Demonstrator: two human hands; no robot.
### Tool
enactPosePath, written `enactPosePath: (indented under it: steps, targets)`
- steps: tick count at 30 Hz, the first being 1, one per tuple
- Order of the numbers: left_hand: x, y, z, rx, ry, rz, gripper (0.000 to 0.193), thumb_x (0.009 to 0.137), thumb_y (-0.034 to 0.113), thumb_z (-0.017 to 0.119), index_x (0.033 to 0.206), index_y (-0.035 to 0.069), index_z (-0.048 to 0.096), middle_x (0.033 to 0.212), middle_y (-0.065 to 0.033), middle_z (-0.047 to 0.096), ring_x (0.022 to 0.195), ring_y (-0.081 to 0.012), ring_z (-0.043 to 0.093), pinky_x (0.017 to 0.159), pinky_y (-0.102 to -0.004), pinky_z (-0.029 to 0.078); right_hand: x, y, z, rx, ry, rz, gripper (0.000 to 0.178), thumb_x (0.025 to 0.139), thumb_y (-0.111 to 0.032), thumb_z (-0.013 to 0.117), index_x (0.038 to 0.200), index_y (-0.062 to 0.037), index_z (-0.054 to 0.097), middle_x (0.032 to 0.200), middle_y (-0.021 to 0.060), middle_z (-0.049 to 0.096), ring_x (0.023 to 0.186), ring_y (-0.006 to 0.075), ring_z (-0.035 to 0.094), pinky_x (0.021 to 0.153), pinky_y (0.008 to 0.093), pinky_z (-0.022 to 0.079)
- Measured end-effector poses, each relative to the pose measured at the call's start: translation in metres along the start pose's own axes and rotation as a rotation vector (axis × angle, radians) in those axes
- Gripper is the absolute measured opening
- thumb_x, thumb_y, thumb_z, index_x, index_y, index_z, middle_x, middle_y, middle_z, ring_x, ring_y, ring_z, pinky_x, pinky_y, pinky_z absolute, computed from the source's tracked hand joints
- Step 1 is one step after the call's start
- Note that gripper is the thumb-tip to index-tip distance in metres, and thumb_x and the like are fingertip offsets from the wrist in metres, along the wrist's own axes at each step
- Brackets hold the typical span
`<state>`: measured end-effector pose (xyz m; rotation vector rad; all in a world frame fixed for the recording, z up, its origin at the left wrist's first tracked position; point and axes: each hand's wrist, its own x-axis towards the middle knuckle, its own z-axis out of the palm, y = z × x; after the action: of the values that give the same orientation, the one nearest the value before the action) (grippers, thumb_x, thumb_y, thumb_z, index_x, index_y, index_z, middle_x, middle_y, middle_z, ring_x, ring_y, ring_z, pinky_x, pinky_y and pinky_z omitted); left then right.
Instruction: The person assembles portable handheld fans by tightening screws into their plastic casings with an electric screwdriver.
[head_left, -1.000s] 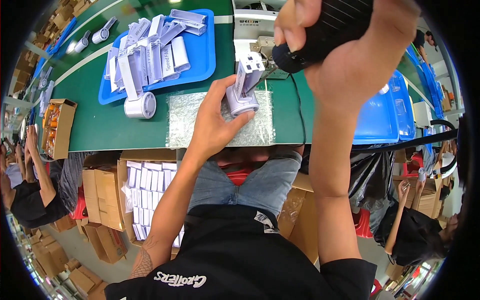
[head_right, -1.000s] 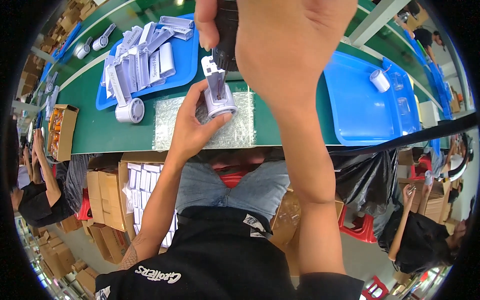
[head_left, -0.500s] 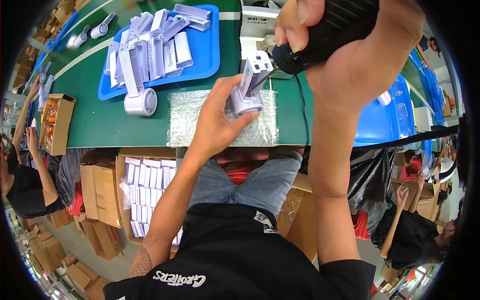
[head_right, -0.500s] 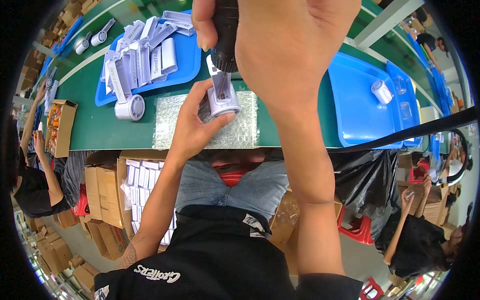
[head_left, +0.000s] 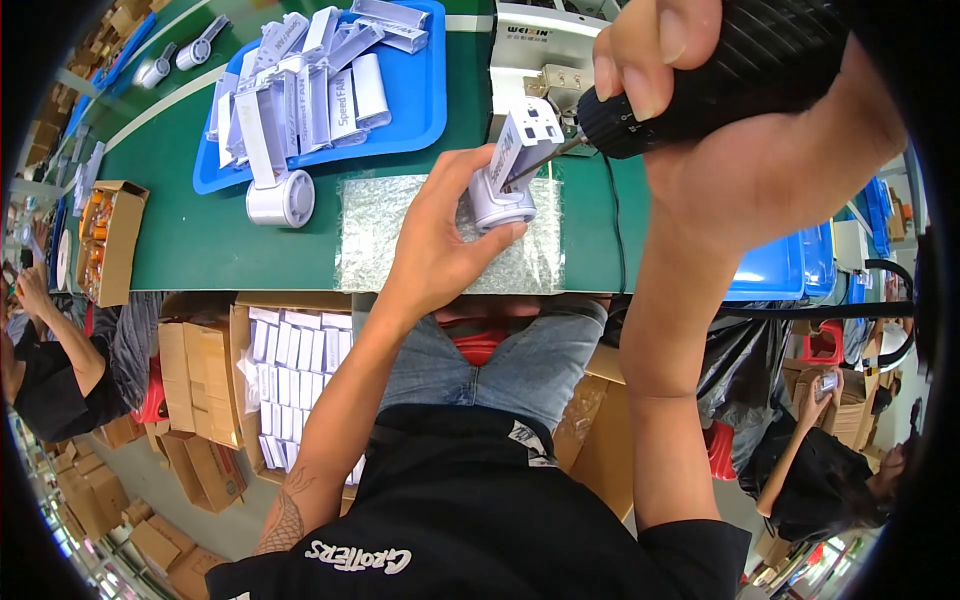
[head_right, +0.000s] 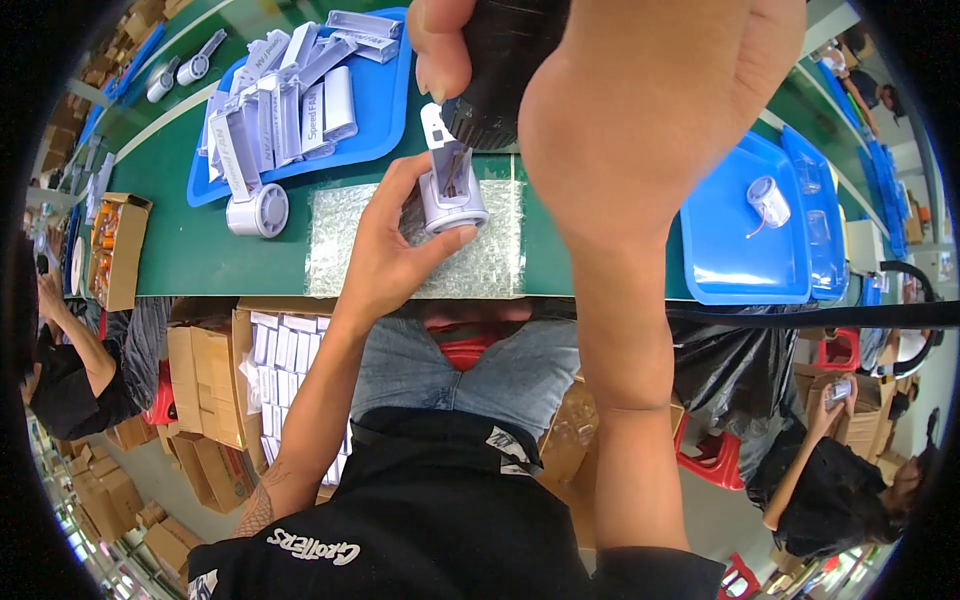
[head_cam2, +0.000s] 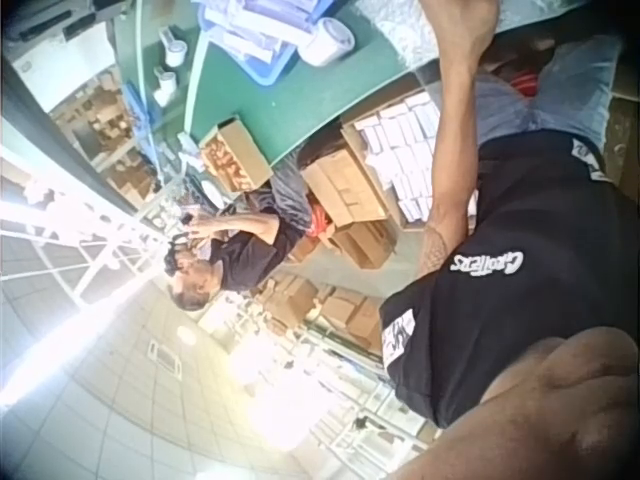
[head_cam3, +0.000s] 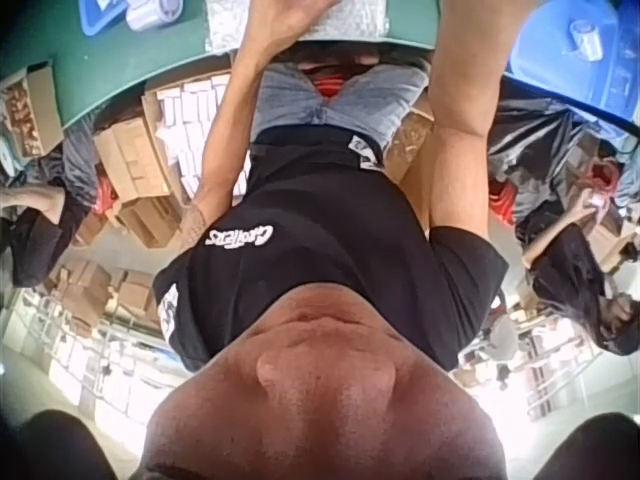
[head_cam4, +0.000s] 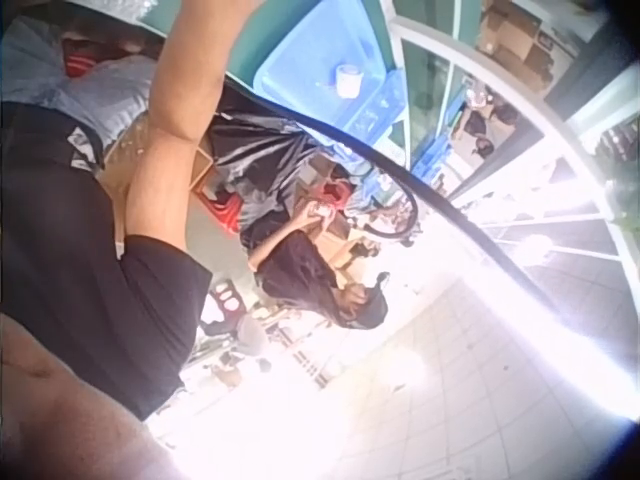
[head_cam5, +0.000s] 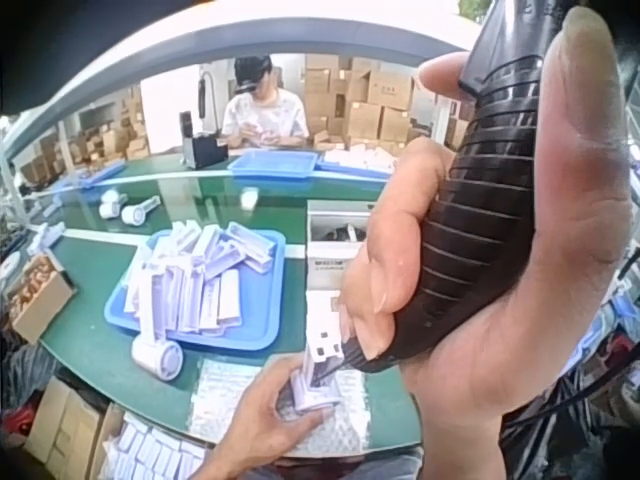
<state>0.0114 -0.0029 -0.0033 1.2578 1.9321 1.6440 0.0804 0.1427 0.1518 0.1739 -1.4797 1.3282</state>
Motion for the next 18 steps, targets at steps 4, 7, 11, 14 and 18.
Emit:
enactPosePath:
  steps: [4,7,11,14,18]
  targets:
    - [0.000,-0.001,0.000,0.014,-0.004,0.006,0.069,0.078,0.008,0.087,0.140,0.001,0.057,0.129,-0.0151,0.062,0.119,-0.0331,0.064,0.103,-0.0385,0.050,-0.002,0.003,-0.001,0.004,0.005,0.001,0.060,0.110,-0.056,0.052,0.131,-0.0003,0.050,0.058,0.0044,0.056,0.040,0.0118,0.054,0.039,0.0241,0.046]
    - [0.000,0.000,0.000,0.011,0.006,0.000,0.069,0.078,0.009,0.088,0.140,0.001,0.057,0.130,-0.0151,0.062,0.119,-0.0331,0.064,0.103,-0.0385,0.050,-0.003,0.005,-0.001,0.008,0.009,0.000,0.060,0.110,-0.057,0.052,0.132,-0.0003,0.050,0.058,0.0044,0.056,0.040,0.0118,0.054,0.040,0.0240,0.046]
    - [0.000,-0.001,0.001,-0.024,0.003,0.003,0.069,0.079,0.007,0.087,0.141,0.000,0.058,0.130,-0.0146,0.062,0.119,-0.0317,0.064,0.104,-0.0379,0.050,-0.005,0.005,-0.003,0.009,0.016,-0.003,0.061,0.110,-0.057,0.052,0.132,-0.0003,0.050,0.058,0.0044,0.056,0.040,0.0118,0.054,0.040,0.0239,0.046]
    - [0.000,-0.004,0.001,-0.048,0.001,0.023,0.070,0.079,0.006,0.087,0.142,0.000,0.058,0.131,-0.0145,0.062,0.120,-0.0308,0.064,0.105,-0.0373,0.049,-0.004,0.012,0.007,0.015,0.021,-0.006,0.061,0.110,-0.057,0.052,0.132,-0.0002,0.049,0.058,0.0044,0.056,0.040,0.0118,0.054,0.040,0.0238,0.046]
    - [0.002,-0.003,0.000,-0.023,-0.002,0.050,0.070,0.079,0.005,0.087,0.142,-0.002,0.057,0.131,-0.0157,0.061,0.121,-0.0314,0.063,0.106,-0.0368,0.049,-0.002,0.011,0.018,0.017,0.024,-0.024,0.061,0.110,-0.057,0.052,0.132,-0.0002,0.049,0.058,0.0044,0.056,0.040,0.0118,0.054,0.040,0.0237,0.046]
